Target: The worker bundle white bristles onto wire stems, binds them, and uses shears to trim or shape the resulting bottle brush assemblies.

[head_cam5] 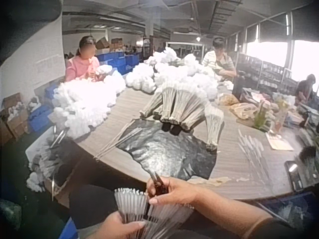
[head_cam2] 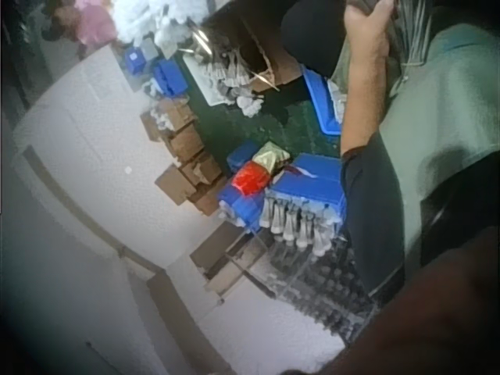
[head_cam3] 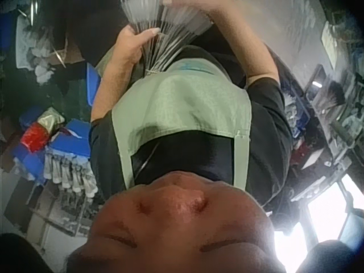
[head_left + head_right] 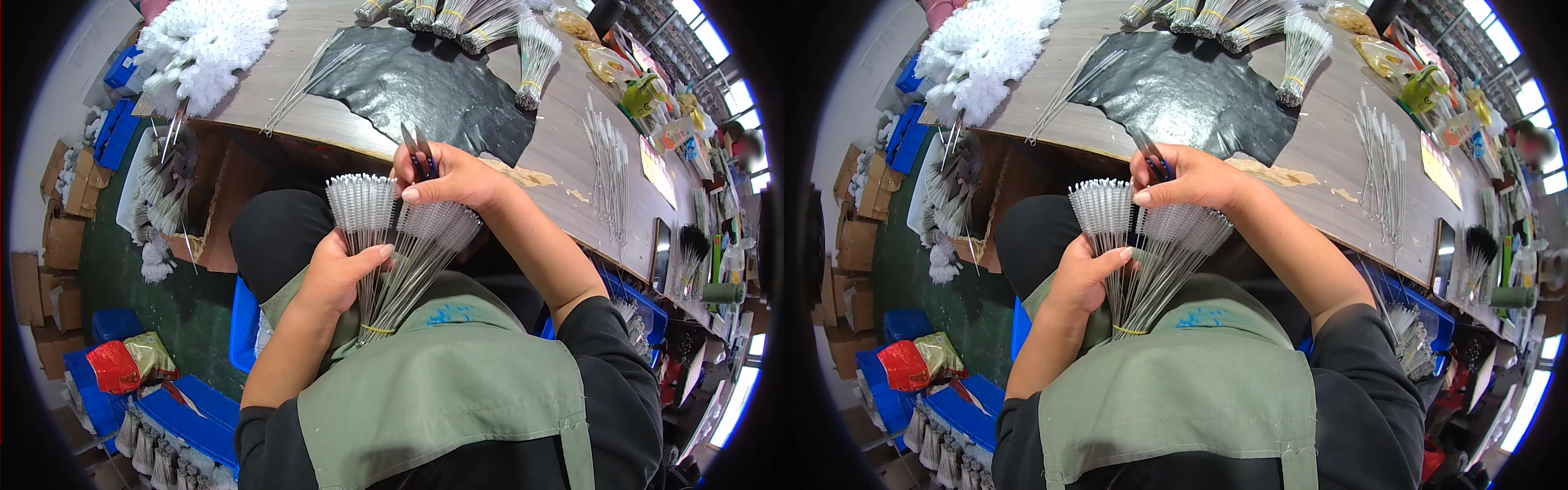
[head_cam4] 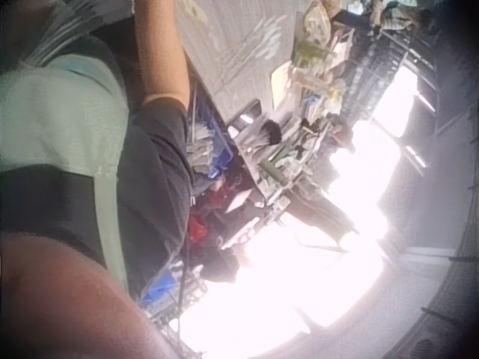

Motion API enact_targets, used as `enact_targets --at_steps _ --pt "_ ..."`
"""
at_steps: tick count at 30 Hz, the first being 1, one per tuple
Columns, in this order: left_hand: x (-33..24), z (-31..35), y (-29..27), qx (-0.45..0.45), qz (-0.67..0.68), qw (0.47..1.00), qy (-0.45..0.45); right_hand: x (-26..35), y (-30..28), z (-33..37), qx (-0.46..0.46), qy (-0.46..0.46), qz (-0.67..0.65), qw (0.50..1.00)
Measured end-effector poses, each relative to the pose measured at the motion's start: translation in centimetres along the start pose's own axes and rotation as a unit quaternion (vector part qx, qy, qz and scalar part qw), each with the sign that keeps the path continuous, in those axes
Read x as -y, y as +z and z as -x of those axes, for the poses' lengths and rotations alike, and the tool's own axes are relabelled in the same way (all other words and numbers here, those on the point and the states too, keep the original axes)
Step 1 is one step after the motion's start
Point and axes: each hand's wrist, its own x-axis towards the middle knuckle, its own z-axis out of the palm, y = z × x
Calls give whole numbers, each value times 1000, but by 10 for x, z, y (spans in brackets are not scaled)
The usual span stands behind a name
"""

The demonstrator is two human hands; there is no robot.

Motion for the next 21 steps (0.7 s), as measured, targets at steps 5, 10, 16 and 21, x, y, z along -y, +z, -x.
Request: enact_targets --at_steps 5,10,16,21 --pt "1 0 1 8 4 1000 14 -2 -6 0 8 22 14 1000" --pt "6 -2 -10 14 16 1000 -4 4 3 4 29 10 -37 999" --pt "6 -1 -8 16 -13 1000 -15 -7 -9 6 35 -6 -11 999" --pt "5 -1 -4 7 -8 1000 6 -1 -1 8 -5 -7 13 1000"
